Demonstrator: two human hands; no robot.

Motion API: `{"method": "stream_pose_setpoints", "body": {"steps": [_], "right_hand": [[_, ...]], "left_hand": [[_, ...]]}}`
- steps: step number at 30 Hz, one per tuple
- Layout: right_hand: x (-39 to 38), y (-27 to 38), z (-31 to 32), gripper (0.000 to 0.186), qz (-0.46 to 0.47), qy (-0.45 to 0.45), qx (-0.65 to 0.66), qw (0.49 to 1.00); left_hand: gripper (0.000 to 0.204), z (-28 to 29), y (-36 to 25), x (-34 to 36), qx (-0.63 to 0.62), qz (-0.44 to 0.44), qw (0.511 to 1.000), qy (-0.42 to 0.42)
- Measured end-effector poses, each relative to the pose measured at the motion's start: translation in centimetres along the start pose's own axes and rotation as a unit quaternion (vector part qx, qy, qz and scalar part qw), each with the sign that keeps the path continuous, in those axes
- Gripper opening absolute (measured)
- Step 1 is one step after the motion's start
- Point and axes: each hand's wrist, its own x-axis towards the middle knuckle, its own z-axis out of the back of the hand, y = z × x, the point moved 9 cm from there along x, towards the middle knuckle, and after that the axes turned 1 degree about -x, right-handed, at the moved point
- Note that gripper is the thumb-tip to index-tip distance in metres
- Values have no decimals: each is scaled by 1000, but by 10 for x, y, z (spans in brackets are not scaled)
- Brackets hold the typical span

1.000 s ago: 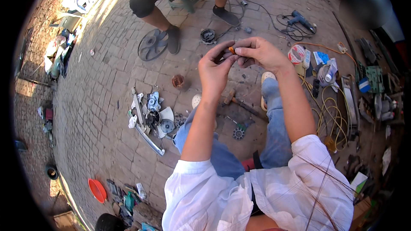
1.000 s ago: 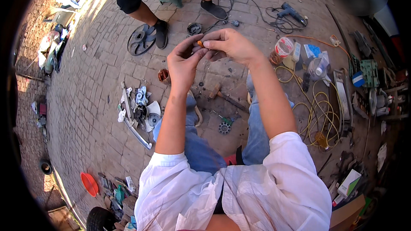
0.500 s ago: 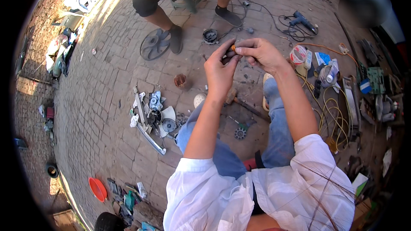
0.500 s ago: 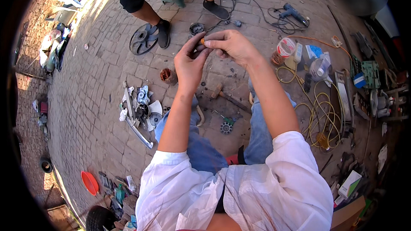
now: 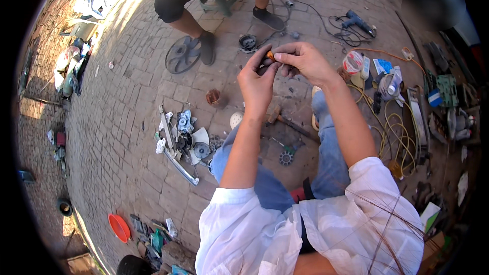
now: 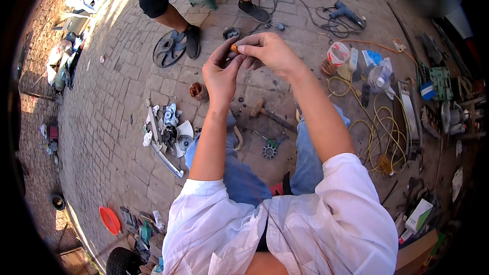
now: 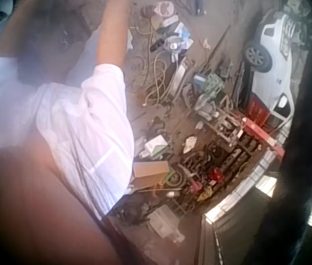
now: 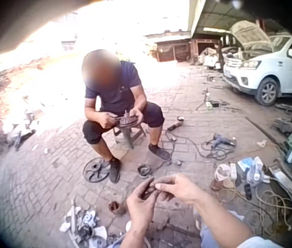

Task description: The person sits on a paved outdoor surface and works on a small mechanical component, likely a spark plug. They use a screwdriver to adjust internal parts and repeatedly wrap an orange insulating material around the component's base.

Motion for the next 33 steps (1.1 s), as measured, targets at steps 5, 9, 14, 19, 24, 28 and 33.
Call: {"method": "stream_pose_setpoints", "body": {"steps": [5,9,14,19,24,28,33], "right_hand": [[-1,-7,3,21,-28,18,25,999],[1,-8,1,21,-32,1,22,999],[2,-3,3,22,-8,33,34,999],[0,0,1,23,-21,37,41,998],[6,-10,8,24,-17,-1,-11,1000],[9,-8,6,23,-7,14,-28,999],[1,-4,2,22,-26,52,24,998]], "left_hand": [[38,-6,-6,-6,19,-34,999,27],[37,-4,1,-5,24,-24,999,16],[36,-6,1,-4,25,4,1000,18],[35,-4,-8,-5,-2,-27,999,40],[35,-6,3,-4,-16,18,999,23],[36,-5,9,0,-9,44,999,20],[40,-5,0,-1,-62,8,996,64]]}}
